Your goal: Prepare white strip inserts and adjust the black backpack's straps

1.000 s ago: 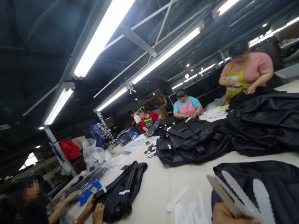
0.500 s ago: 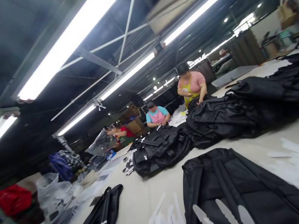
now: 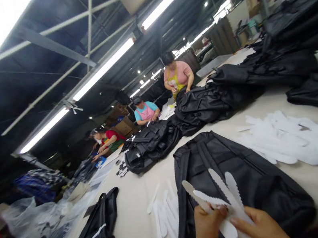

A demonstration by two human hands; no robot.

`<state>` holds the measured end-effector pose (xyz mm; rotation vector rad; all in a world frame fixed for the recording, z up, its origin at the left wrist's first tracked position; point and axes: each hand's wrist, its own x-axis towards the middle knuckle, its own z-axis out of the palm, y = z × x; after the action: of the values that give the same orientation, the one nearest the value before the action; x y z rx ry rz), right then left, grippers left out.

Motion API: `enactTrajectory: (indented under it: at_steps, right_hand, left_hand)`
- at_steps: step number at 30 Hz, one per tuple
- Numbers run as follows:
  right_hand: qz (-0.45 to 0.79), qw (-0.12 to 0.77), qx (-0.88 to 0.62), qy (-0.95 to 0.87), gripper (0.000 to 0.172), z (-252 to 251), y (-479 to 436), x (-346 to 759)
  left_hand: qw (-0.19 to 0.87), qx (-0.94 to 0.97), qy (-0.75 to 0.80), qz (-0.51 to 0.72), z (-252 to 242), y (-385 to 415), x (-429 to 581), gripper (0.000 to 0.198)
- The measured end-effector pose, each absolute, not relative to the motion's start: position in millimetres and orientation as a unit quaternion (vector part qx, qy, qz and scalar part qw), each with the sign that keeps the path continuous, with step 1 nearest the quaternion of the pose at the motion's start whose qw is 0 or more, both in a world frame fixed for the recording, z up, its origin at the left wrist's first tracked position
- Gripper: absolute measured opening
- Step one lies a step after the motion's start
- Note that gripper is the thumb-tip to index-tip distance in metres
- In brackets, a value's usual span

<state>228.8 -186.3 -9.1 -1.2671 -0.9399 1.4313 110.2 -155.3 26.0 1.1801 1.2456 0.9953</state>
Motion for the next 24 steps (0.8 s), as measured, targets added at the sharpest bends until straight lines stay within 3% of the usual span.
enactTrajectory:
  at_steps: [9, 17, 24]
  right_hand:
    - [0.570, 0.595, -0.501, -0.265, 0.034, 26.3, -170.3, 259.0]
    - [0.605, 0.517, -0.515, -0.321, 0.035, 30.5, -172.1, 255.9]
    - [0.546, 0.464, -0.561, -0.414, 0.034, 27.7, -170.4, 248.2]
  left_hand:
    - [0.570, 0.365, 0.481, 0.557, 41.7, -123.9, 125.2, 0.023]
    - [0.629, 0.468, 0.404, 0.471, 40.0, -126.9, 136.4, 0.025]
    - [0.585, 0.478, 0.463, 0.464, 40.8, -130.3, 143.1, 0.032]
